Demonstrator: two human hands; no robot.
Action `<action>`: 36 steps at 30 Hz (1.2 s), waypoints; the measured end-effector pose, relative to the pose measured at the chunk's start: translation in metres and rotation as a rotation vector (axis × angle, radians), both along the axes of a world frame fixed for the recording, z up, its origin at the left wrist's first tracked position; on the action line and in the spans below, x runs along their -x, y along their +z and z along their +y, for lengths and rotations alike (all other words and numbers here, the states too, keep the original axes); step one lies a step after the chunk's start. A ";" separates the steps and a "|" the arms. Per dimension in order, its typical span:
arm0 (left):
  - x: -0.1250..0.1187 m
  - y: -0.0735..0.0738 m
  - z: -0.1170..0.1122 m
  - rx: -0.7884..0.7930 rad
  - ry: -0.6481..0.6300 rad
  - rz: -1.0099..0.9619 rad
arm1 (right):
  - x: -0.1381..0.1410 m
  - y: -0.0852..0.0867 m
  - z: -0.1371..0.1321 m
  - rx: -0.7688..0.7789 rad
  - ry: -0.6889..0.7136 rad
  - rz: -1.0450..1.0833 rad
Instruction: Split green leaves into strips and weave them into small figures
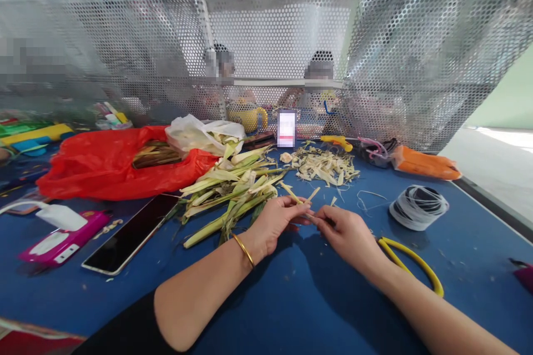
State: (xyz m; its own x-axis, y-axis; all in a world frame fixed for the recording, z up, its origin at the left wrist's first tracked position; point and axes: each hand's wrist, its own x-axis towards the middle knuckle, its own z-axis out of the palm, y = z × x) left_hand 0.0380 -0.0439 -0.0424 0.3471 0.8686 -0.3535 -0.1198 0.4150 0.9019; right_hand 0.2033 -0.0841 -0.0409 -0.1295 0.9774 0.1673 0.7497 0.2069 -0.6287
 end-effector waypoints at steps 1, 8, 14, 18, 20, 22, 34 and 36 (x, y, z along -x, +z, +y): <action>0.000 -0.001 0.000 -0.011 0.007 0.015 | 0.000 0.000 0.000 0.026 -0.003 0.030; -0.006 0.000 -0.003 0.052 0.051 -0.019 | 0.001 -0.001 0.003 0.421 -0.018 0.627; 0.000 0.003 0.001 0.105 -0.018 -0.036 | 0.000 -0.002 0.005 0.480 -0.028 0.794; 0.002 0.006 0.002 0.117 -0.033 -0.043 | -0.001 -0.005 0.009 0.403 -0.074 0.718; 0.000 0.005 0.000 0.089 -0.023 -0.025 | -0.002 -0.007 0.010 0.331 -0.066 0.600; -0.003 0.004 -0.003 0.064 0.004 -0.004 | -0.002 -0.008 0.009 0.249 -0.043 0.431; -0.008 -0.006 -0.003 -0.154 -0.011 0.054 | 0.004 -0.002 -0.007 -0.424 0.193 -0.445; -0.006 -0.005 -0.002 -0.217 -0.038 0.069 | 0.003 -0.002 -0.007 -0.498 0.138 -0.495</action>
State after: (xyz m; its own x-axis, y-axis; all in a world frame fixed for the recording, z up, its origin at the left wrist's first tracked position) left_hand 0.0443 -0.0458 -0.0472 0.3620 0.9139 -0.1838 -0.0426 0.2132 0.9761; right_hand 0.2002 -0.0907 -0.0429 -0.4221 0.7696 0.4792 0.8690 0.4941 -0.0281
